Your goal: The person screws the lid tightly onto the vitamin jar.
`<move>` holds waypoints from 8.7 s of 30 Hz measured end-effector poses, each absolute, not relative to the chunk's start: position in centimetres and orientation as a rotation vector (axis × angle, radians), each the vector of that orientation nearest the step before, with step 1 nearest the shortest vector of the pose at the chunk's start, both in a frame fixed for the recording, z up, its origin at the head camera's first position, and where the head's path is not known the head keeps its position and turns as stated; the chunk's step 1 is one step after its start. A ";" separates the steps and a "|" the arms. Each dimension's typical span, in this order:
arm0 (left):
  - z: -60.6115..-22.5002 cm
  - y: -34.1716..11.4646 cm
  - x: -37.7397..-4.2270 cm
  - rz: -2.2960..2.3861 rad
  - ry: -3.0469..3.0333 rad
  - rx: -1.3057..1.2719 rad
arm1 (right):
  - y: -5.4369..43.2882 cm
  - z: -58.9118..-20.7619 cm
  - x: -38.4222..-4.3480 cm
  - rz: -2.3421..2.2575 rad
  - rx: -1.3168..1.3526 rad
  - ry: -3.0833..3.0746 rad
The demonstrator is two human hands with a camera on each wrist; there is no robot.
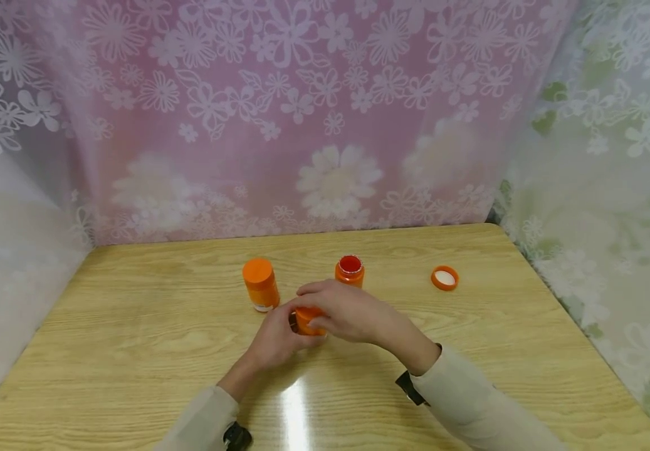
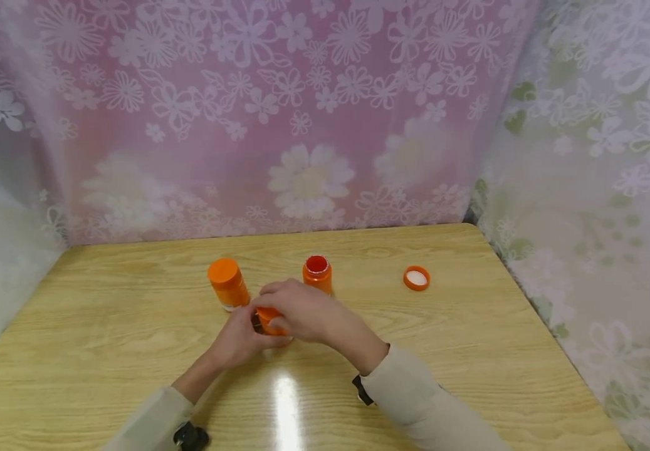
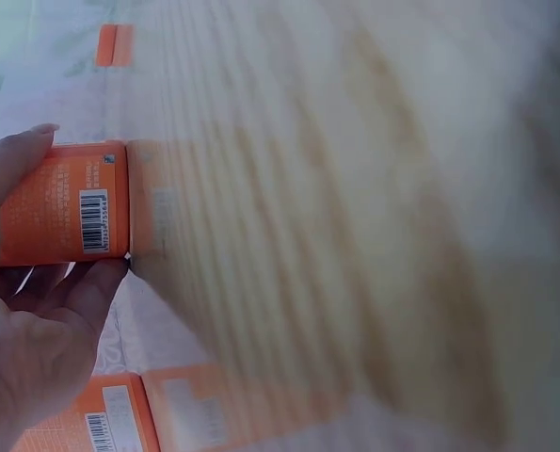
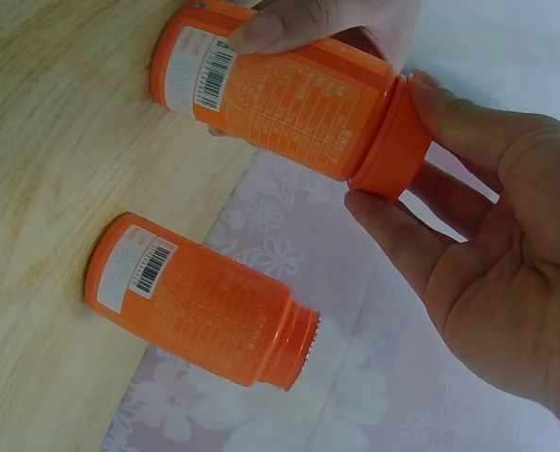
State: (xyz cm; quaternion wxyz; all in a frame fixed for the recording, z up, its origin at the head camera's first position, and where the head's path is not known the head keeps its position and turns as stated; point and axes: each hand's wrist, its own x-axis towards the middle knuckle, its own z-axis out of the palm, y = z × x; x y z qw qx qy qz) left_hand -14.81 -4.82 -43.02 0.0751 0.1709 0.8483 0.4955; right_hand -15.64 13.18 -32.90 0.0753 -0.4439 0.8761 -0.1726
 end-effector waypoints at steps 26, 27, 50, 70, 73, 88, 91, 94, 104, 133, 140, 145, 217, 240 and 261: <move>-42.8 -4.4 -14.2 1.434 2.687 0.536 | 12.0 -34.2 -13.8 -0.707 -1.110 2.848; -42.8 -4.4 -14.2 1.431 2.693 0.539 | 12.0 -34.3 -13.8 -0.708 -1.100 2.856; -42.4 -4.2 -14.3 1.341 2.751 0.472 | 11.3 -34.9 -13.2 -0.692 -1.089 2.974; -42.5 -4.3 -14.5 1.316 2.780 0.478 | 10.8 -35.2 -13.2 -0.656 -1.025 3.029; -42.6 -4.4 -14.5 1.312 2.791 0.517 | 11.0 -35.0 -13.4 -0.672 -1.002 2.992; -42.4 -4.4 -14.7 1.317 2.745 0.506 | 12.6 -34.0 -15.2 -0.693 -1.022 2.753; -42.4 -4.4 -14.7 1.329 2.744 0.515 | 12.5 -34.1 -15.0 -0.709 -1.025 2.773; -42.4 -4.4 -14.6 1.325 2.765 0.523 | 12.3 -34.4 -14.7 -0.749 -1.017 2.803; -42.6 -4.2 -14.4 1.319 2.790 0.538 | 12.0 -35.4 -13.7 -0.790 -0.990 2.915; -42.5 -4.5 -14.5 1.387 2.695 0.519 | 12.4 -36.2 -13.9 -0.893 -0.942 2.896; -42.5 -4.8 -14.6 1.376 2.686 0.539 | 12.2 -36.2 -13.9 -0.887 -0.927 2.903; -42.7 -4.8 -14.4 1.447 2.693 0.541 | 12.3 -36.3 -13.9 -0.851 -0.910 2.920; -37.7 5.5 -14.9 1.776 2.746 0.372 | 30.6 -36.3 -18.6 -0.758 -0.422 3.044; -40.4 3.3 -19.3 1.629 2.581 0.240 | 33.8 -36.9 -19.0 -0.716 -0.408 2.903; -42.6 2.6 -21.2 1.701 2.355 0.301 | 35.9 -38.3 -21.1 -0.639 -0.461 2.811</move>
